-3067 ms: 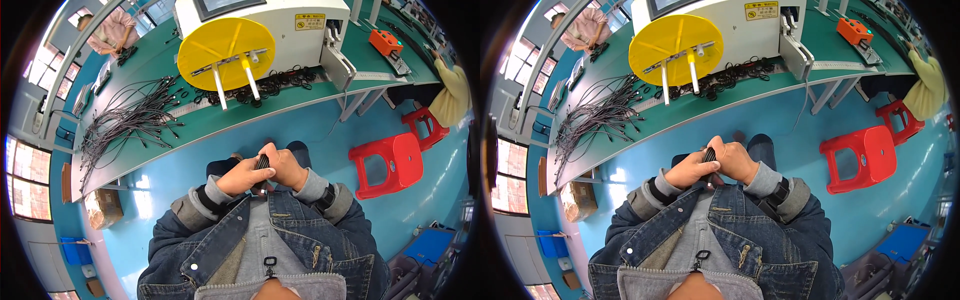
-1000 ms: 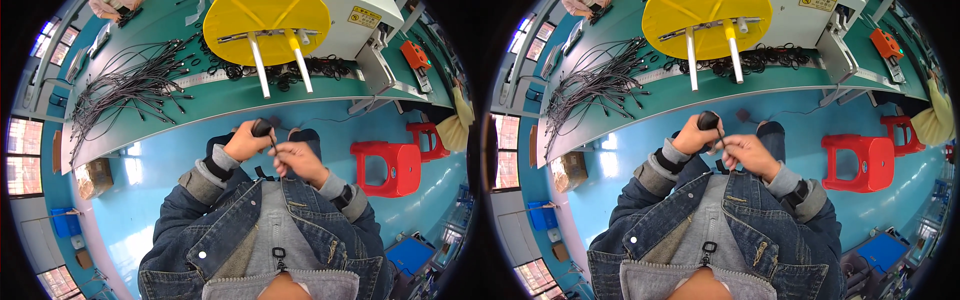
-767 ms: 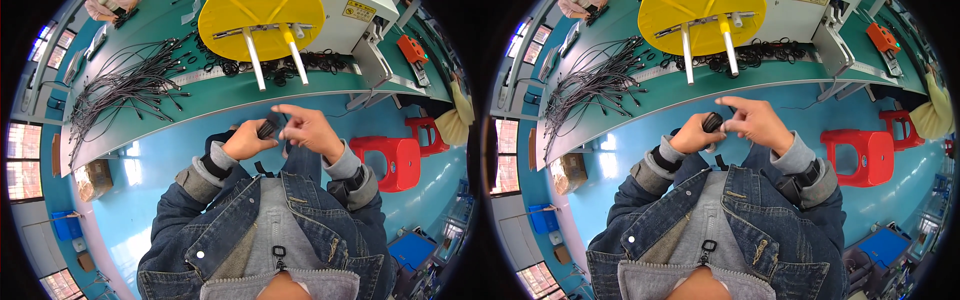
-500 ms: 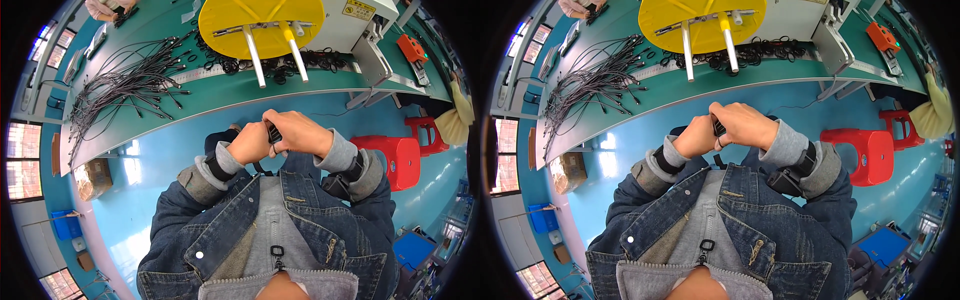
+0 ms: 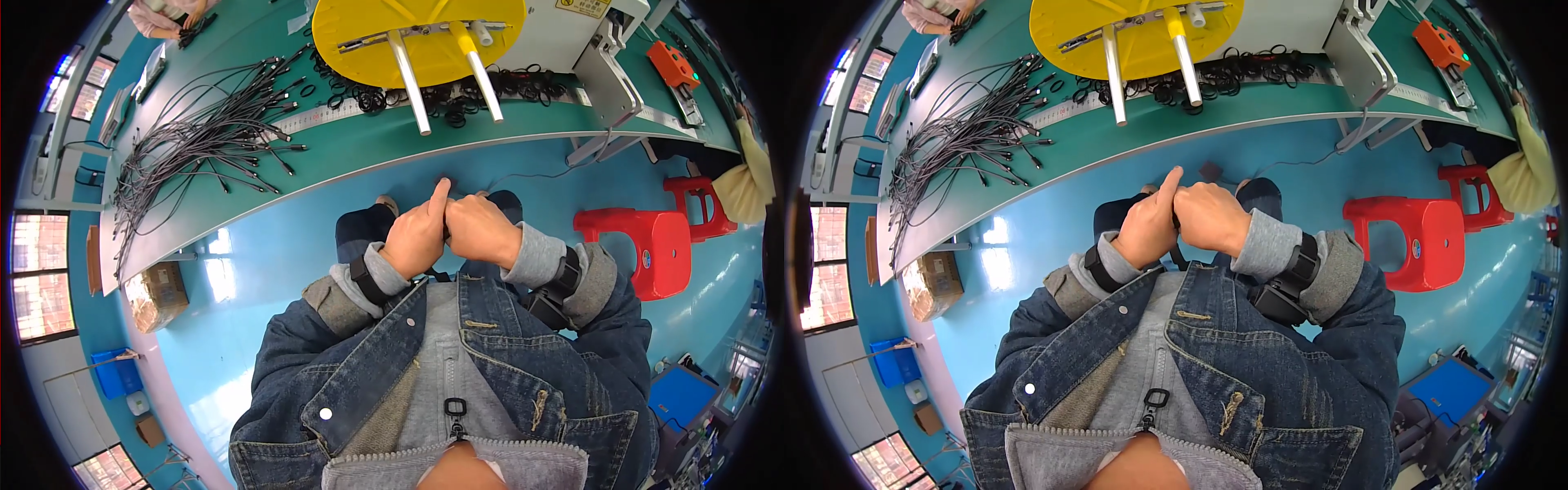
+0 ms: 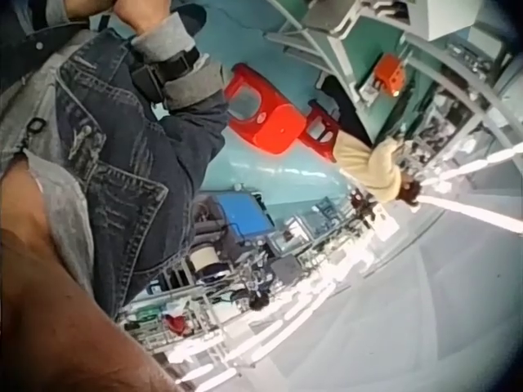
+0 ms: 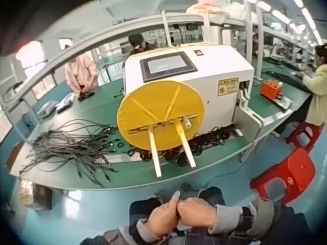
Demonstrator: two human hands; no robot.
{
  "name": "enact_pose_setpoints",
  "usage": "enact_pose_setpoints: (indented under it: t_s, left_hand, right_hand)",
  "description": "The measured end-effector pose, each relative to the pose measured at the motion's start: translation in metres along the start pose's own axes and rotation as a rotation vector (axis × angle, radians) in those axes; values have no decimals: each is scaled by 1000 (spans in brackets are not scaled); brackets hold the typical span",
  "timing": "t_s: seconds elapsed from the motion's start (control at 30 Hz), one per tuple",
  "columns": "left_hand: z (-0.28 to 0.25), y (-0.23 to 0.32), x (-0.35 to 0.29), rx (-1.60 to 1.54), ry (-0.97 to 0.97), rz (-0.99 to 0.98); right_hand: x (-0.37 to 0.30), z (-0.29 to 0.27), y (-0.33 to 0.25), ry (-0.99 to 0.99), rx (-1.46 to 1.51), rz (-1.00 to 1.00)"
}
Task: The person tests a cable on a digital meter, gathers a bundle of cables, and spreads them across the table. They then pick up individual cables one at a time, wind each around the spindles of a machine, and secure the coiled cable with a rubber band.
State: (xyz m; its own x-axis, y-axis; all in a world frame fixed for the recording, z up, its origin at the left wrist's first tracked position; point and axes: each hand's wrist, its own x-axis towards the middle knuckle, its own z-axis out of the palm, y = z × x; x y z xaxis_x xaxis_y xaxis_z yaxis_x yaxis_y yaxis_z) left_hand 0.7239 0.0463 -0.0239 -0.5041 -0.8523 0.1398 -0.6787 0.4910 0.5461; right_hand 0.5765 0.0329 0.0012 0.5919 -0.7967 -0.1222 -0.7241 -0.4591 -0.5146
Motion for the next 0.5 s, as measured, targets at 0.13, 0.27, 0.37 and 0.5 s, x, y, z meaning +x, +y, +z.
enact_pose_setpoints:
  t_s: [0.13, 0.27, 0.37, 0.5]
  left_hand:
    - [-16, -10, 1, -660, -61, -121]
    - [-19, -31, -4, -1819, -166, -161]
    - [-36, -45, -8, -2297, -162, -199]
    - [-62, -54, -16, -2377, -44, -414]
  right_hand:
    - [5, -8, -2, 64, 679, 12]
    - [13, -8, -4, 89, 1604, 229]
    - [14, 9, 5, 69, 1920, 383]
    - [-3, 39, 34, -13, 1922, 494]
